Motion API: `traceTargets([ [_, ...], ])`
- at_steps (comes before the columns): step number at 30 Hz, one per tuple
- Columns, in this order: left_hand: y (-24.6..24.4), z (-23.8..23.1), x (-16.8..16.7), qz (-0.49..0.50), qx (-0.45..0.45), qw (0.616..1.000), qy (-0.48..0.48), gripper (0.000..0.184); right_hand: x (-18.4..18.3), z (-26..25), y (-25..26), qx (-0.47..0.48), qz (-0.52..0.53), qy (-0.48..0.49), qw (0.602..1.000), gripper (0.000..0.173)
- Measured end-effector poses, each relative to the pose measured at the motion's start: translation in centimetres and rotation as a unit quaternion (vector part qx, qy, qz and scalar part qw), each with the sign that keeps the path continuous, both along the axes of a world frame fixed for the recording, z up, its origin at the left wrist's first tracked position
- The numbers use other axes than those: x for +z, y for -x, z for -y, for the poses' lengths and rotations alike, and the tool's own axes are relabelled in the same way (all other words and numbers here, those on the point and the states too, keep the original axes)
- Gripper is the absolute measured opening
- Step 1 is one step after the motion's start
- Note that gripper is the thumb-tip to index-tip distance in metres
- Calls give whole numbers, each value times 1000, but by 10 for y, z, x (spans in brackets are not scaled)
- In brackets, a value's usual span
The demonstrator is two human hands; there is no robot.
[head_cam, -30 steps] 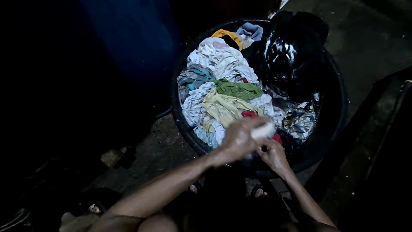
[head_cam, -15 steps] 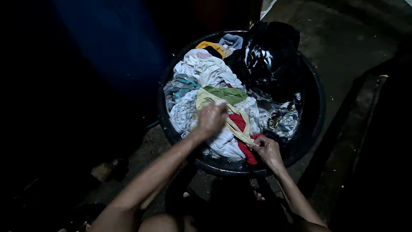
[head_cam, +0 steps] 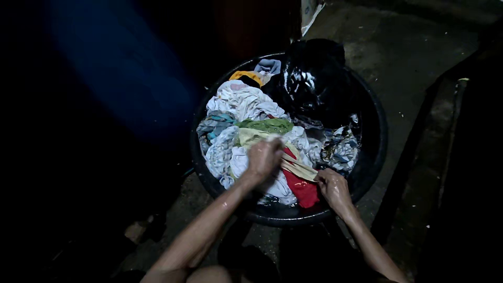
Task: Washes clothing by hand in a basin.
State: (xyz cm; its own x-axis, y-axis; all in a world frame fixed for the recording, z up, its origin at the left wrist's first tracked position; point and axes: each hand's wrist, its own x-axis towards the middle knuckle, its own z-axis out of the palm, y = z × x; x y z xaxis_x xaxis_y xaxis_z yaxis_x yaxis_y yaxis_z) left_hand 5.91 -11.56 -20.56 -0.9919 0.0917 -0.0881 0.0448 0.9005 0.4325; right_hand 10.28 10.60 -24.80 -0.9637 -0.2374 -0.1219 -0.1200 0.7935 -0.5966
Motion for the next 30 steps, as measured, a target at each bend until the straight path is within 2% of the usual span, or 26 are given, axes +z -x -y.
traceTargets([
  [1, -12, -27, 0, -13, -52, 998, -40, 22, -1, -1, -1, -17, -5, 13, 1000, 13],
  [3, -27, -64, -14, 55, -151, 984, -78, 29, 0, -3, -2, -49, 3, 15, 999, 11],
  [5, -15, -59, -40, 134, -187, 972, -46, 35, 5, -5, -2, -46, 38, -4, 998, 11],
  [6, -1, -43, -54, 133, -177, 975, -24, 35, 7, -4, 0, -38, 59, -17, 997, 11],
  [9, 51, 22, -77, 37, -92, 993, 67, 31, 9, -5, -1, -42, 68, -23, 997, 10],
  [11, 79, 49, -57, 34, -9, 994, 103, 33, 10, -5, -2, -57, 61, -19, 996, 11],
  [13, 80, 41, -32, 21, 40, 994, 97, 32, 9, -4, -2, -70, 50, -14, 996, 11],
  [14, 70, 24, -21, -3, 37, 997, 74, 30, 9, -3, -1, -79, 39, -5, 996, 10],
  [15, 55, 1, -12, -28, 11, 999, 42, 29, 8, -2, 0, -89, 29, 4, 996, 9],
  [17, 14, -51, -14, -60, -96, 993, -22, 23, 7, -1, 0, -111, 17, 14, 994, 9],
  [19, -17, -78, -27, 29, -202, 978, -42, 30, 10, -4, -1, -126, 35, 1, 991, 13],
  [20, -18, -73, -35, 74, -218, 973, -28, 32, 12, -4, 0, -120, 61, -11, 991, 12],
  [22, 2, -35, -54, 99, -184, 978, 24, 31, 16, -4, 4, -96, 106, -32, 989, 12],
  [24, 34, 14, -67, 46, -115, 988, 89, 28, 17, -3, 6, -90, 128, -40, 987, 13],
  [26, 65, 47, -59, 47, -25, 991, 126, 32, 17, -4, 6, -95, 123, -39, 987, 13],
  [28, 74, 46, -38, 57, 26, 989, 135, 31, 17, -1, 5, -99, 118, -46, 987, 13],
  [30, 52, 16, -22, 19, 21, 995, 98, 28, 18, 0, 5, -102, 113, -51, 987, 13],
])
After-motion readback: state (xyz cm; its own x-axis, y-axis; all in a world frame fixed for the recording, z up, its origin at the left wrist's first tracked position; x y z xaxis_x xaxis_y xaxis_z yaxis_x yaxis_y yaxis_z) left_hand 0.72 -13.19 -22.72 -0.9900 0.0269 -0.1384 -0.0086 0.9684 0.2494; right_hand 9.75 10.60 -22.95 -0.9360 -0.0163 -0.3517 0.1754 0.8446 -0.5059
